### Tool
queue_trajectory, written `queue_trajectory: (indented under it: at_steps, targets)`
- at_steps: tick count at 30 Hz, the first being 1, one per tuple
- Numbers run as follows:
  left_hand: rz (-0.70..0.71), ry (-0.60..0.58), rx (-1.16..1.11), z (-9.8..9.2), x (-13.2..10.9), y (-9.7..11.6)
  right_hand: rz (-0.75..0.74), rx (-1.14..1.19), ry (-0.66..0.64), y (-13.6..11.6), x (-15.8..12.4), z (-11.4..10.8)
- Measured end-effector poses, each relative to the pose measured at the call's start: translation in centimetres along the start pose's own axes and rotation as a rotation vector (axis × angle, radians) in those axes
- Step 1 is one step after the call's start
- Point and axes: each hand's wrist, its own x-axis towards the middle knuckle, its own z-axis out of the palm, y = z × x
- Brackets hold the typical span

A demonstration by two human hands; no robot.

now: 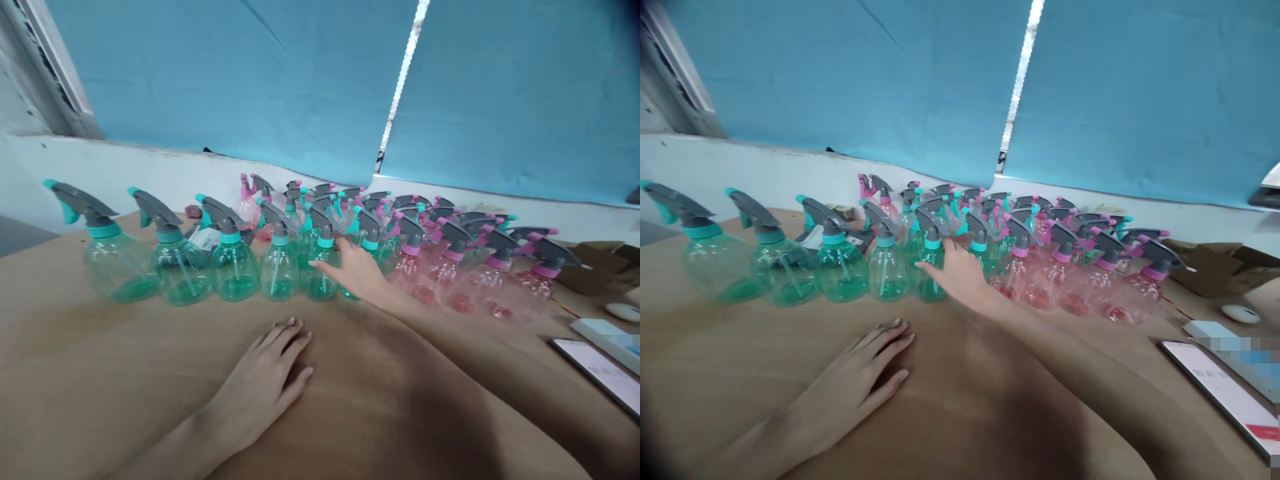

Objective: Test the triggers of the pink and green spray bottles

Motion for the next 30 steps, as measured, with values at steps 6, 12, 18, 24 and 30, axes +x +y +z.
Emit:
queue_trajectory:
  at_steps: [6, 12, 18, 24, 30]
  targets:
    - [-0.019, -0.022, 0.02, -0.2, 0.5, 0.4, -0.019, 0.091, 0.03, 0.1, -1.3, -0.4]
    - [-0.014, -0.034, 0.045, 0.0, 1.2, 0.6, -0.036, 0.079, 0.12, 2.4, -5.1, -2.8]
    - [0.026, -0.017, 0.012, 0.9, 3.7, 1.0, 0.104, 0.024, 0.151, 5.8, -5.8, -4.2]
    - [0.056, 0.0, -0.01, 1.4, 5.1, 1.0, 0.211, 0.025, 0.048, 6.1, -3.4, -3.6]
    - [0.048, -0.002, -0.005, 1.4, 5.0, 1.0, 0.203, 0.02, 0.013, 6.1, -1.8, -2.4]
